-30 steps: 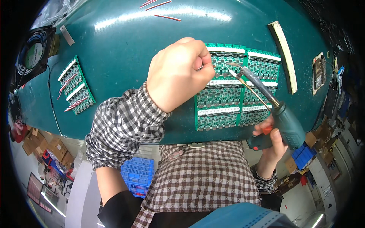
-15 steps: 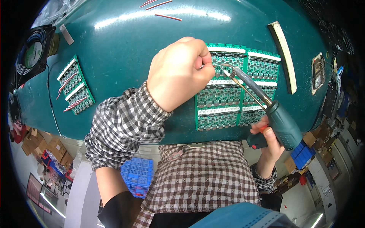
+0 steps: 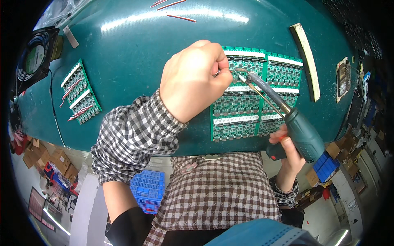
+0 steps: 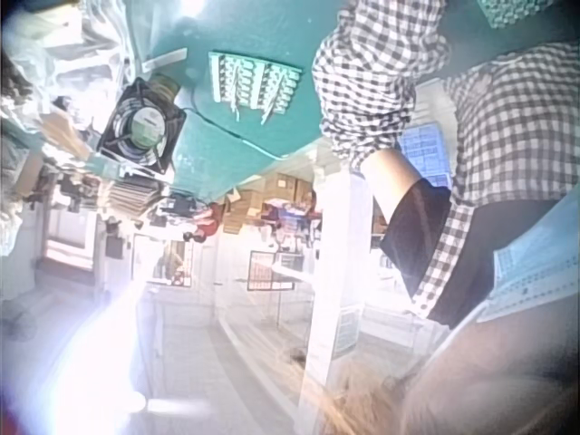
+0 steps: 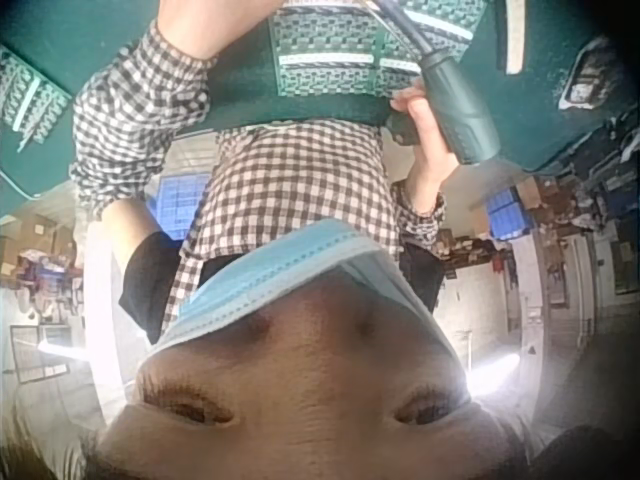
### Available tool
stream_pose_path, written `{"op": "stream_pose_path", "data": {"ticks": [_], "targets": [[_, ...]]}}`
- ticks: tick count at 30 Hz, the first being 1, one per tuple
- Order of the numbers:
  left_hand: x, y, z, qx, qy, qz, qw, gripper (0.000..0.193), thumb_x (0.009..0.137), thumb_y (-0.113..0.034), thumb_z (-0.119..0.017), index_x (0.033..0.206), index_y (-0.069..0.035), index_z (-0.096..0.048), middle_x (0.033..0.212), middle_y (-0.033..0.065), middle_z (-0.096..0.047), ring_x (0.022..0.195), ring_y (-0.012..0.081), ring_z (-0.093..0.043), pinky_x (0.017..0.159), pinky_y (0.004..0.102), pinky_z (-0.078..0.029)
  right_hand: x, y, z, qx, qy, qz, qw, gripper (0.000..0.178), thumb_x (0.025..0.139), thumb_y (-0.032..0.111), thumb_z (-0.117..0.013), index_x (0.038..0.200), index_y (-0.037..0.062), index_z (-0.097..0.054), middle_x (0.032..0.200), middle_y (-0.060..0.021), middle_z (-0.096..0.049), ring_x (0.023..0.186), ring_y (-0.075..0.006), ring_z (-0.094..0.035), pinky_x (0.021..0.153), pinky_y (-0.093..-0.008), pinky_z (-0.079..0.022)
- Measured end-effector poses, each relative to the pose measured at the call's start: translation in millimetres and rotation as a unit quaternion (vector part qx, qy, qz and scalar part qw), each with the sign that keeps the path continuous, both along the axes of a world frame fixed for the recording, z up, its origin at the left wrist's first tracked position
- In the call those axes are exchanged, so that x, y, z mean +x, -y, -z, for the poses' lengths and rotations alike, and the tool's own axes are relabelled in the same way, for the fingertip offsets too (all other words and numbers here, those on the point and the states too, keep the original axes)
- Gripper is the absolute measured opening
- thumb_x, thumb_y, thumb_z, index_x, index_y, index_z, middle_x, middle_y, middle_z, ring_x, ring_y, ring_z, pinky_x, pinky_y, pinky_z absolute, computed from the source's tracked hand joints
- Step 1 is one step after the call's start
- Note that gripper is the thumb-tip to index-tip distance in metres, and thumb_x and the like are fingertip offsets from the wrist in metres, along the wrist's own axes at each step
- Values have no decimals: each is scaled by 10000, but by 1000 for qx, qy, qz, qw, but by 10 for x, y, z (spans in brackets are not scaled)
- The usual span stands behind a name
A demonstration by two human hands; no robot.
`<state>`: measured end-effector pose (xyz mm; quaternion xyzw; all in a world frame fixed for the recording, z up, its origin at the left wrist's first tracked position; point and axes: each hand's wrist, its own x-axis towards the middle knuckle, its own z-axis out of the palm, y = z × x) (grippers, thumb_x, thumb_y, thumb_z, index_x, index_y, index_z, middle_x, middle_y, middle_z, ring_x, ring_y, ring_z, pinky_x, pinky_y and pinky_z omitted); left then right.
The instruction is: The person uses a soldering iron to attach small red wires to a green circuit board. They repeatedly pick up wires, place them on the board, and apply the soldering iron to secure the connections.
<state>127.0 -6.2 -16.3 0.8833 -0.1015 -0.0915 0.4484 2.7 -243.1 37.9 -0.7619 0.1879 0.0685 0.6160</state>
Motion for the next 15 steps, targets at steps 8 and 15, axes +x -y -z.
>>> {"op": "stream_pose_path", "data": {"ticks": [8,15], "targets": [[-7,-1,11,-1,14,-2,1000,72,709,-38,-671,742,-39,-607,662,36,-493,578,141,-471,543,280,-415,1,46,27,-8,4,-28,1000,431,819,189,-695,1104,-115,-584,809,-173,-657,644,-235,-660,601,-347,-573],[-8,10,4,5,18,-3,1000,76,706,-38,-671,745,-36,-606,657,32,-481,568,137,-462,537,276,-409,0,8,11,-18,-7,-18,1000,450,826,185,-690,1136,-117,-566,796,-174,-664,647,-236,-663,603,-347,-573]]}}
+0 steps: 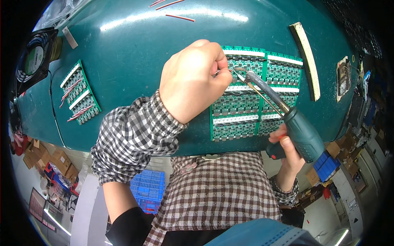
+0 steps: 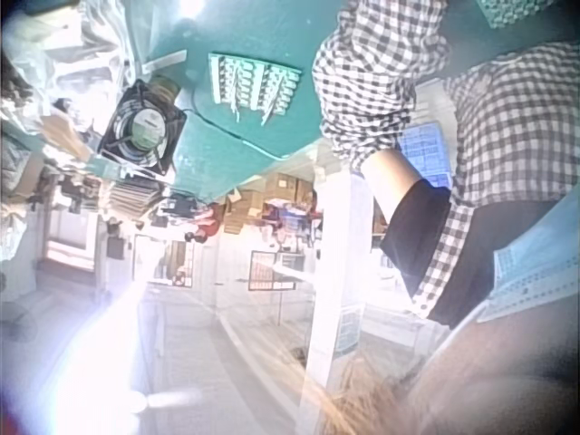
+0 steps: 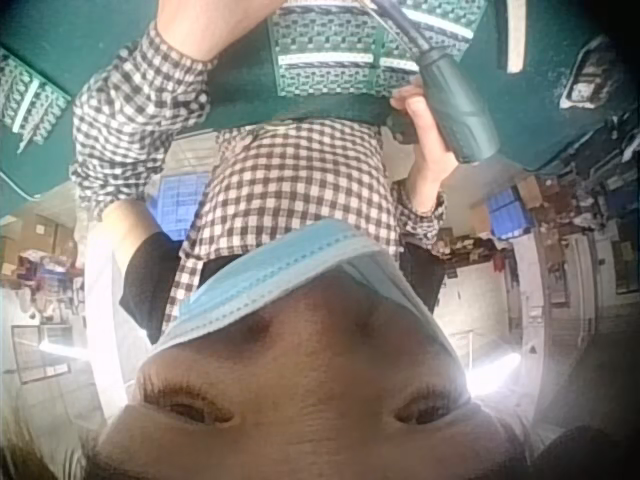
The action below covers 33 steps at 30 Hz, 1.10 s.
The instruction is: The person uses a soldering iron to attach small red wires to a green circuit board. They repeatedly pick up wires, place them on the board, and apply the soldering iron to secure the connections.
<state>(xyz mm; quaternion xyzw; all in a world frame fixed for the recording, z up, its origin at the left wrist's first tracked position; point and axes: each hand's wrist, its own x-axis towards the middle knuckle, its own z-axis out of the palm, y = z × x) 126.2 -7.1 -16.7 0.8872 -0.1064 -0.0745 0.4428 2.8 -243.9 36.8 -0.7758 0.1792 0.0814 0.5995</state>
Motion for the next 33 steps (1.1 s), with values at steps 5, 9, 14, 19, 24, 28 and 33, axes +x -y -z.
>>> {"op": "stream_pose_path", "data": {"ticks": [5,9,14,19,24,28,33], "targets": [[-6,-6,-1,4,4,-5,1000,74,706,-37,-671,741,-38,-606,656,32,-483,563,136,-462,531,277,-409,5,18,18,2,3,-11,1000,457,826,178,-694,1153,-114,-563,806,-171,-663,654,-234,-665,609,-344,-574],[-6,5,7,3,5,-6,1000,73,703,-35,-668,738,-38,-604,657,35,-483,569,141,-467,536,282,-412,-9,5,24,11,7,-5,1000,440,832,163,-687,1158,-107,-567,838,-164,-656,662,-230,-664,611,-342,-573],[-6,5,5,6,4,-4,1000,74,695,-34,-662,737,-38,-601,655,38,-480,585,150,-478,546,290,-416,3,10,14,8,11,-24,1000,418,838,142,-676,1159,-103,-570,859,-158,-648,673,-228,-663,609,-341,-572],[-5,17,6,7,5,-6,1000,72,695,-34,-659,736,-38,-599,656,41,-482,587,155,-481,548,294,-418,4,22,8,2,13,-16,1000,427,831,162,-674,1145,-110,-573,832,-164,-651,656,-230,-655,608,-340,-567],[-14,7,19,4,7,-6,1000,72,695,-33,-658,733,-39,-598,662,43,-493,588,155,-485,550,296,-424,-14,57,-14,36,5,3,999,345,810,27,-695,1118,-96,-598,846,-158,-682,735,-218,-667,675,-337,-568],[-24,-6,24,8,9,-9,1000,75,695,-35,-662,732,-41,-597,661,44,-497,589,153,-487,550,297,-425,-15,26,-19,47,19,23,998,362,808,80,-705,1102,-103,-598,841,-161,-674,709,-224,-666,660,-337,-573],[-11,27,-8,7,5,-1,1000,79,701,-41,-663,734,-33,-591,656,51,-495,588,155,-483,550,290,-417,-74,215,-10,74,45,57,995,489,875,297,-632,1131,-107,-527,874,-149,-606,685,-224,-642,589,-332,-565]]}}
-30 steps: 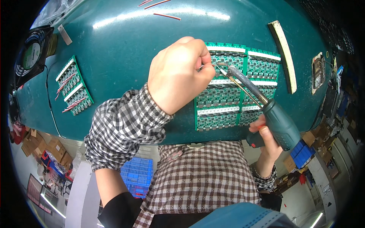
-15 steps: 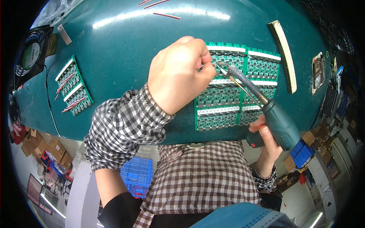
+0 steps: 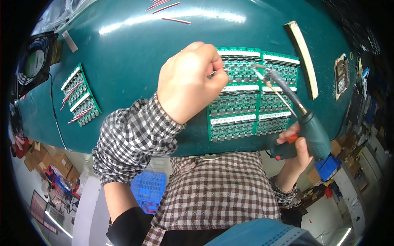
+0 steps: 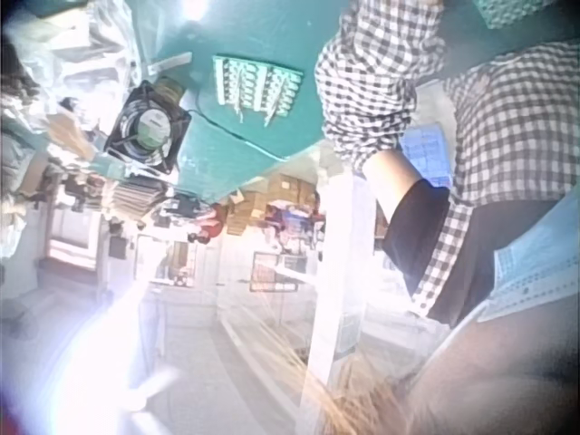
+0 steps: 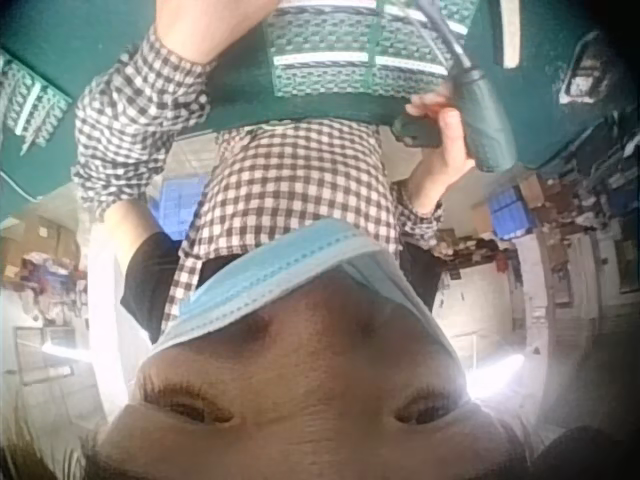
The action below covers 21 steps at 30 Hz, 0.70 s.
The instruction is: The person uses a soldering iron to attach small red wires to a green circuit board. They repeatedly pick up wires, place them on the board, and apply the soldering iron to secure the connections.
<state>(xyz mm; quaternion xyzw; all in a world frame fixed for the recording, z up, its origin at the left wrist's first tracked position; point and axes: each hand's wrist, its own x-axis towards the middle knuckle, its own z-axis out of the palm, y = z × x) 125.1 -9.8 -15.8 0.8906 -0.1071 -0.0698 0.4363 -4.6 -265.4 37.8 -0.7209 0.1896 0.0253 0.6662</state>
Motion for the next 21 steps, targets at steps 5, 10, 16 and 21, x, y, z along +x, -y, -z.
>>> {"op": "stream_pose_path", "data": {"ticks": [5,10,16,21], "targets": [[-6,-1,-45,5,-22,14,1000,94,751,-55,-655,777,-9,-578,665,32,-477,605,105,-446,564,253,-390,-87,456,64,67,32,193,978,359,970,310,-547,1074,-33,-536,885,-95,-605,768,-208,-638,596,-304,-562],[-39,83,-166,43,-82,-21,995,62,777,-66,-644,786,-31,-594,739,78,-551,617,185,-543,595,309,-451,-76,1011,-290,-115,266,321,902,308,958,222,-583,1113,-44,-584,951,-134,-652,816,-210,-676,652,-265,-574],[-76,172,-212,57,-38,-8,998,65,773,-71,-653,797,-37,-603,753,77,-578,648,202,-588,605,323,-468,192,1417,66,-272,183,381,864,283,842,83,-721,1070,-67,-645,956,-137,-678,764,-208,-695,610,-282,-582],[-78,41,-143,84,-8,-2,996,90,801,-71,-671,831,-8,-614,749,55,-567,646,133,-536,597,283,-442,32,909,-101,-73,122,308,941,319,909,169,-651,1107,-76,-600,927,-161,-676,793,-256,-703,575,-305,-604]]}}
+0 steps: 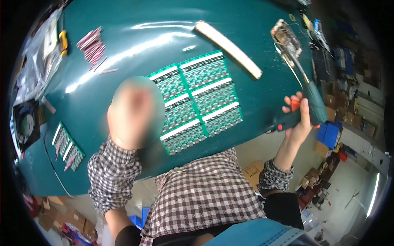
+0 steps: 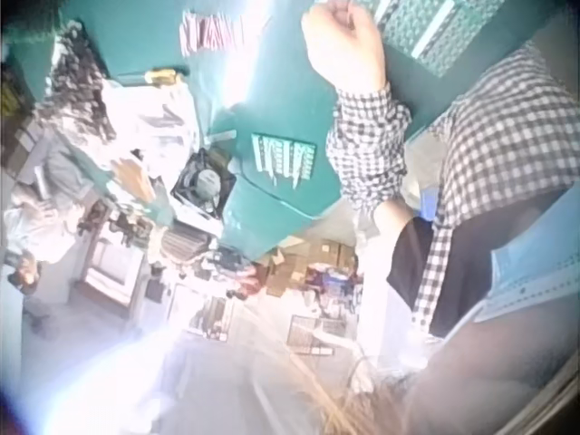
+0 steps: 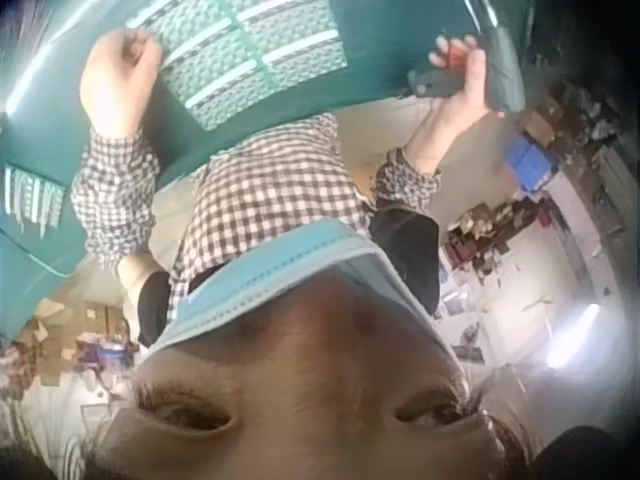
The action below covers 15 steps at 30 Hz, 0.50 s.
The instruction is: The person uses a soldering iron to attach small red wires to a green circuit board. They repeatedly pick up wires, place them on the board, and apply the soldering iron to secure the connections.
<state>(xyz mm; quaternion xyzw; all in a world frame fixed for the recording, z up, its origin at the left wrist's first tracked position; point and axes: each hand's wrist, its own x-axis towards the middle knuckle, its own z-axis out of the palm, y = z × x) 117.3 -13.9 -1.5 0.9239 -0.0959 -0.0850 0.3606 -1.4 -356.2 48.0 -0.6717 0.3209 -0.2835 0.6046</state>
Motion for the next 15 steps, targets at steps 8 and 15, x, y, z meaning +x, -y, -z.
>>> {"op": "stream_pose_path", "data": {"ticks": [8,15], "targets": [[-20,-14,64,-37,27,-9,999,88,773,-101,-656,815,-34,-617,752,63,-567,660,184,-566,617,307,-460,-69,-507,74,253,-8,-219,942,421,955,297,-567,1129,-81,-504,883,-135,-604,749,-234,-667,557,-288,-598],[-38,-7,181,-63,54,-18,996,68,748,-80,-659,790,-57,-611,751,49,-560,620,179,-553,568,303,-466,3,-823,108,152,-62,-290,943,465,865,242,-660,1126,-126,-550,892,-178,-625,718,-279,-690,559,-331,-603]]}}
